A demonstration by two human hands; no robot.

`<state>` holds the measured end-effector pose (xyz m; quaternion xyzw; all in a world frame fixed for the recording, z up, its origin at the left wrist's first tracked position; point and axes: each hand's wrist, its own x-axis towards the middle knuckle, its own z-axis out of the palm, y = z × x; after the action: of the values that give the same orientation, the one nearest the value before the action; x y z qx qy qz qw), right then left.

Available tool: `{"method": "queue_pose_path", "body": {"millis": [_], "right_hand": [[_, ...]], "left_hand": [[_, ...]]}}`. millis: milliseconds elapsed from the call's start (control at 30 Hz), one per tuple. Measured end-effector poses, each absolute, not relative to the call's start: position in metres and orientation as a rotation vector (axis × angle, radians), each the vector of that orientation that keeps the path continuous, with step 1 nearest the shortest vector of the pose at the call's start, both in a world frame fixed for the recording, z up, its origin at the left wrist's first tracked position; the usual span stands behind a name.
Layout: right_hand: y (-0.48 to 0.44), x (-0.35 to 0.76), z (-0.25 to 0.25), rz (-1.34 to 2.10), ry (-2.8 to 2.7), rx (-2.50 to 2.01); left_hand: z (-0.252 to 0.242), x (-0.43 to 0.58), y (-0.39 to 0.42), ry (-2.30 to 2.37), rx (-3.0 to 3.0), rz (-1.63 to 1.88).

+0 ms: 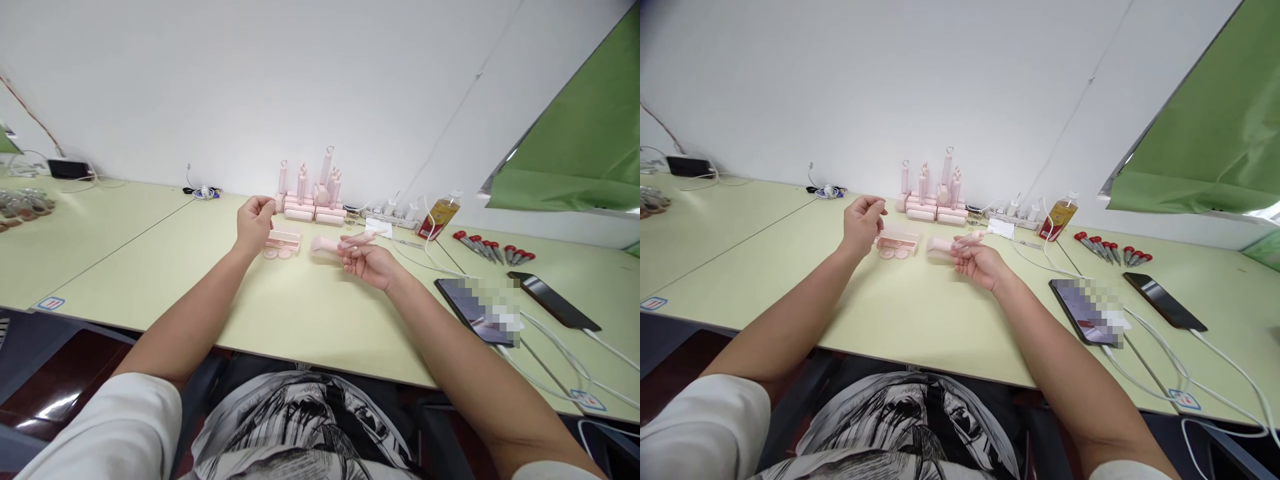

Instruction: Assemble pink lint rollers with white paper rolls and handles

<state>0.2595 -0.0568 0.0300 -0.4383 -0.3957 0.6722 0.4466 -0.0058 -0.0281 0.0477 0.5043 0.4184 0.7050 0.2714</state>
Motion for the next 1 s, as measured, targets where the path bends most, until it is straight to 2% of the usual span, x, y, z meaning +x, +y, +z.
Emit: {"method": "queue_pose_path", "body": {"millis": [267,567,733,1000], "right_hand": [[-0.006,0.239,0.027,1.03,-1.309,-1.453],[0.083,0.228,0.022,0.941,-1.25,-1.507],[0.105,0.226,0.016,0.905,-1.196,-1.503],[0.085,0.231,0.008,0.906,-1.189,-1.412]], "left_hand": [[0.061,-0.018,-0.026,1.091,1.183,2.108],[0.062,-0.061,-0.006,1.31,1.197,2.204],[0.046,-0.07,0.004,1.643,1.384,1.994],[0.031,-0.062,0.004,2.129,1.738,1.322]]}}
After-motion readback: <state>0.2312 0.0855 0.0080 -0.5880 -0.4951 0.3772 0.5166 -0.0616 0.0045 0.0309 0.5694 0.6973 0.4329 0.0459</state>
